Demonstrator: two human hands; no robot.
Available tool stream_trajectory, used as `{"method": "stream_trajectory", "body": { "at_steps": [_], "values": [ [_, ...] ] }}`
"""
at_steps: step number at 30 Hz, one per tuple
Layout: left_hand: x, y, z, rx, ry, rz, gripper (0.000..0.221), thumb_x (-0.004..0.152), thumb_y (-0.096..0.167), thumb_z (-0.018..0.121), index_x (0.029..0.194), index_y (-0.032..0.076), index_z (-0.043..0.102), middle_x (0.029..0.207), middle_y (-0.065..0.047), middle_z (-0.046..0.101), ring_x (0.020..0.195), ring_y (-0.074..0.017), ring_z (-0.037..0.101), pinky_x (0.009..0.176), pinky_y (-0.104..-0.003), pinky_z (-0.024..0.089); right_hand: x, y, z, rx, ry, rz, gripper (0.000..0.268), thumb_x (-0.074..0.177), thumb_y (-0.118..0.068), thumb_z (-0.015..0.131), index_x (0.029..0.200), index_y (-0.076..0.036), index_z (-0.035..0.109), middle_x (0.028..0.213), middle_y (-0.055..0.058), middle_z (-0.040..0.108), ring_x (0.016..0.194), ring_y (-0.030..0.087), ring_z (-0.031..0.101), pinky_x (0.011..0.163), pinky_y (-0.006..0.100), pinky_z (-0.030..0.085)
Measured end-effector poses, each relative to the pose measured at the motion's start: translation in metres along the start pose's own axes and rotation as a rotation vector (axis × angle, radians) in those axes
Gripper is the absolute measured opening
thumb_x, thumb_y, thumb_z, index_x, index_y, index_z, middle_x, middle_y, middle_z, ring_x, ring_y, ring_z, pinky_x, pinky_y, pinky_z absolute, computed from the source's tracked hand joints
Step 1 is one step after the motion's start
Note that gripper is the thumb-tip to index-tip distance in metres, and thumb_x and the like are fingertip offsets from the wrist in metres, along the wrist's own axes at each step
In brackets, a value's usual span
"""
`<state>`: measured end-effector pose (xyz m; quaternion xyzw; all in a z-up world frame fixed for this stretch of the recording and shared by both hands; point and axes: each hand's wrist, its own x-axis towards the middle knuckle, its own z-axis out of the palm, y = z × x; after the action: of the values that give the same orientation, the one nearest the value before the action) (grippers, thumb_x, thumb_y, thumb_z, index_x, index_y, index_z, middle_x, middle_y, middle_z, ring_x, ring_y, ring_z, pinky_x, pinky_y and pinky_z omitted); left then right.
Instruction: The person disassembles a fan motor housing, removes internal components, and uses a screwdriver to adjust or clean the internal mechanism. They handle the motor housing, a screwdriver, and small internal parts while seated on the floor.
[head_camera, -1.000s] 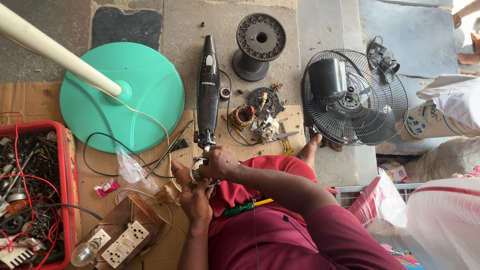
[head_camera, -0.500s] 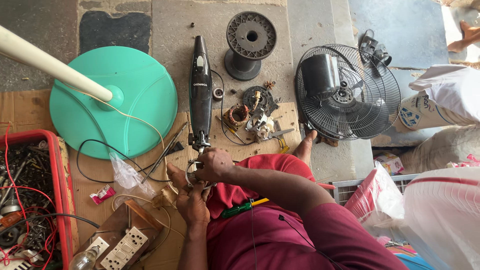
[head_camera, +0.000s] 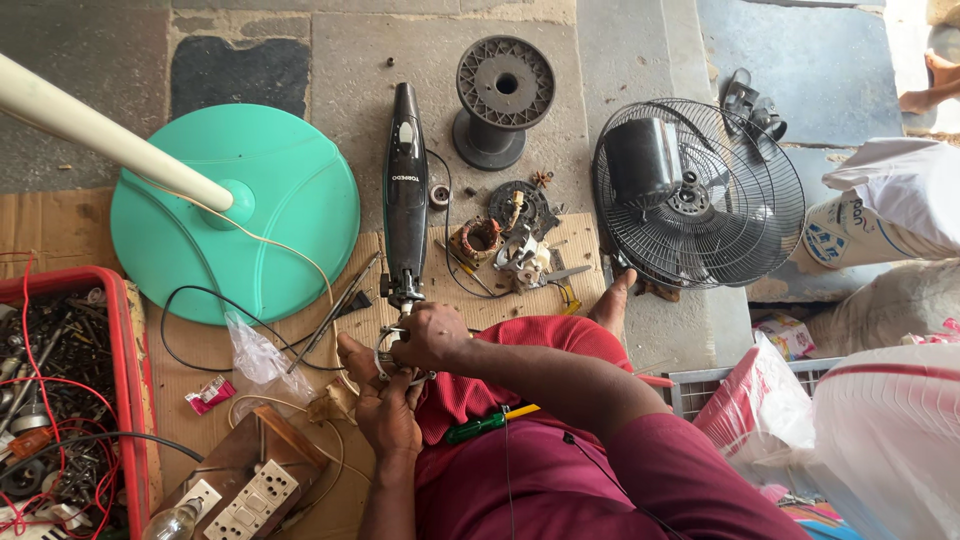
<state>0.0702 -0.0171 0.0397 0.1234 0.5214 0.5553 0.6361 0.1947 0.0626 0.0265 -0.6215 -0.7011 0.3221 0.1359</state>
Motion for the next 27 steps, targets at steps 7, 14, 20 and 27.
{"method": "stream_trajectory", "body": {
  "at_steps": [7,14,20,27],
  "values": [
    [0.001,0.000,0.001,0.036,0.025,-0.007,0.024,0.090,-0.004,0.067,0.114,0.000,0.065,0.092,-0.001,0.066,0.067,-0.0044,0.056,0.053,-0.019,0.044,0.002,-0.001,0.000,-0.007,-0.005,-0.014,0.028,0.075,-0.030,0.073,0.091,-0.010,0.081,0.088,0.010,0.073,0.071,0.025,0.072,0.065,0.041,0.061],
    [0.002,0.001,0.002,0.067,0.045,-0.023,0.041,0.091,-0.002,0.062,0.131,0.003,0.060,0.099,-0.002,0.065,0.076,-0.0075,0.061,0.060,-0.022,0.051,0.007,0.000,0.000,-0.020,-0.133,0.092,0.033,0.076,-0.036,0.076,0.099,-0.011,0.079,0.092,0.011,0.073,0.071,0.024,0.072,0.060,0.040,0.063],
    [-0.003,0.004,0.002,0.110,-0.115,0.162,0.092,0.093,-0.005,0.060,0.168,0.013,0.010,0.169,-0.002,0.026,0.132,-0.0120,0.050,0.100,-0.024,0.052,0.006,0.023,0.027,-0.002,0.044,-0.036,0.034,0.069,-0.044,0.081,0.085,-0.014,0.081,0.086,0.014,0.074,0.075,0.030,0.072,0.067,0.044,0.059],
    [0.001,-0.009,-0.016,-0.012,-0.086,0.077,0.055,0.098,-0.003,0.063,0.148,0.004,0.041,0.123,-0.013,0.064,0.104,-0.0173,0.068,0.093,-0.031,0.061,0.038,0.118,-0.026,0.530,0.172,0.296,0.025,0.097,-0.028,0.070,0.113,-0.011,0.080,0.100,0.006,0.082,0.083,0.009,0.073,0.072,0.030,0.057]
  ]
}}
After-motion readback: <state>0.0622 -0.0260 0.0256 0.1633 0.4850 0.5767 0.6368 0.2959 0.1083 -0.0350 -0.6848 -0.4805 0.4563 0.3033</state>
